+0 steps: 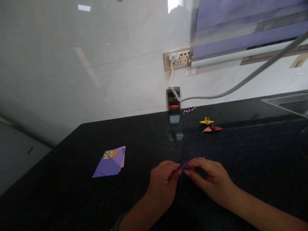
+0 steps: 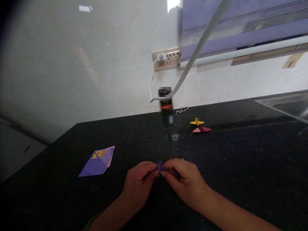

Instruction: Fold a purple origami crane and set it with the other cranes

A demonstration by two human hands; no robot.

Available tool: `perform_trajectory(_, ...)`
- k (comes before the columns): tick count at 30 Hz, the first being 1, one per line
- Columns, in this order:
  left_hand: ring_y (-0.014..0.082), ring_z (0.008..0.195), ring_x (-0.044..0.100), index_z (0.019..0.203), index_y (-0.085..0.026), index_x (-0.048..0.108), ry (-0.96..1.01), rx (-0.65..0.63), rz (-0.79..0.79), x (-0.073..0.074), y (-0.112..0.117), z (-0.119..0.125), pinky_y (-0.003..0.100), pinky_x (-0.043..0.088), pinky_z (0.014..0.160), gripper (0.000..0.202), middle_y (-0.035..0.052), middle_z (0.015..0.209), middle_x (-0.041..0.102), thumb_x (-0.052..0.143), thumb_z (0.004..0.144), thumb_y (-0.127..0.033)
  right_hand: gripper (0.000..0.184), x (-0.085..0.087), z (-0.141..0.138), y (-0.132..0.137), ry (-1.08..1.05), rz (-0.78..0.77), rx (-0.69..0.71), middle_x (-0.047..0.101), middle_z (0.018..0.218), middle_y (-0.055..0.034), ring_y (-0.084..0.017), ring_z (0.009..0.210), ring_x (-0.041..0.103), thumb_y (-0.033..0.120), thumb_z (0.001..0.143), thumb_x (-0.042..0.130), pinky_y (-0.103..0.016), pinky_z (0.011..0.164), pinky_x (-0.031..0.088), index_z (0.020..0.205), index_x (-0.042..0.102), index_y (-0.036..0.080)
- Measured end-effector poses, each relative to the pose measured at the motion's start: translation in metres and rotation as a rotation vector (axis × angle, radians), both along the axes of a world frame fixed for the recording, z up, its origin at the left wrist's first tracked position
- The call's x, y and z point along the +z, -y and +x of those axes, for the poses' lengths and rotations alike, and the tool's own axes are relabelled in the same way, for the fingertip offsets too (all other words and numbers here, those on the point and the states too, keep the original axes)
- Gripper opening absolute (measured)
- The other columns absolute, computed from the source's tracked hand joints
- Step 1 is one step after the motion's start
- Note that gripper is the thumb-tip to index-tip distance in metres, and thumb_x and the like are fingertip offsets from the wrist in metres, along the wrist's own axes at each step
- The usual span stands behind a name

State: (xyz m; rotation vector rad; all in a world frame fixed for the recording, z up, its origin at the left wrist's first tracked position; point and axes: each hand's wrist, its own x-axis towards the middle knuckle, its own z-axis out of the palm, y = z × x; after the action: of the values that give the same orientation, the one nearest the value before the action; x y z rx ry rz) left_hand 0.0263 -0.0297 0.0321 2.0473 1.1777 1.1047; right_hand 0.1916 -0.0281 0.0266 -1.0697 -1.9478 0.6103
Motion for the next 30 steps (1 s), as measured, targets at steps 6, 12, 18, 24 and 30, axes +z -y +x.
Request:
perform_trajectory(6, 0.0125, 0.062, 0.054, 0.072, -0.015, 0.062, 0.121, 0.026, -0.256, 0.004, 0.002, 0.002, 0.023, 0.042, 0.058, 0.013, 0.0030, 0.066, 0.059, 0.050, 0.076, -0.020, 0.016, 0.005, -0.002, -0.002, -0.014, -0.250, 0.129, 0.056, 0.065, 0.0005, -0.011, 0.059, 0.051, 0.024, 0.083, 0.044, -0.021, 0.055, 0.041, 0.076, 0.057, 0.017)
perform_trajectory(12, 0.0090, 0.049, 0.051, 0.069, -0.011, 0.058, 0.485, -0.043, -0.700, 0.005, 0.001, 0.008, 0.021, 0.039, 0.052, 0.015, 0.0003, 0.057, 0.057, 0.057, 0.070, -0.026, 0.029, 0.000, -0.001, -0.002, -0.142, -0.441, 0.153, 0.046, 0.056, 0.0027, -0.008, 0.051, 0.043, 0.032, 0.086, 0.039, -0.019, 0.048, 0.036, 0.064, 0.049, 0.015)
perform_trajectory(18, 0.0068, 0.047, 0.046, 0.065, -0.012, 0.055, 0.528, -0.035, -0.757, 0.002, 0.001, 0.011, 0.019, 0.038, 0.049, 0.014, -0.0018, 0.056, 0.052, 0.055, 0.070, -0.025, 0.029, 0.000, -0.004, 0.001, -0.104, -0.464, 0.138, 0.044, 0.054, 0.0037, -0.007, 0.048, 0.038, 0.033, 0.084, 0.042, -0.018, 0.044, 0.031, 0.063, 0.049, 0.015)
perform_trajectory(24, 0.0069, 0.045, 0.045, 0.060, -0.013, 0.050, 0.459, -0.061, -0.709, -0.003, 0.003, 0.010, 0.018, 0.037, 0.043, 0.031, -0.0020, 0.052, 0.049, 0.051, 0.074, -0.040, 0.021, 0.012, -0.006, 0.005, -0.049, -0.395, 0.307, 0.058, 0.066, 0.0003, -0.010, 0.060, 0.050, 0.025, 0.085, 0.041, -0.020, 0.056, 0.040, 0.074, 0.058, 0.016)
perform_trajectory(30, 0.0047, 0.037, 0.035, 0.050, -0.014, 0.046, 0.487, -0.050, -0.666, -0.003, 0.006, 0.007, 0.017, 0.025, 0.036, 0.035, -0.0049, 0.041, 0.041, 0.058, 0.068, -0.042, 0.025, 0.007, -0.002, 0.005, -0.093, -0.484, 0.368, 0.043, 0.055, 0.0047, -0.007, 0.050, 0.038, 0.031, 0.084, 0.042, -0.017, 0.046, 0.031, 0.069, 0.053, 0.014)
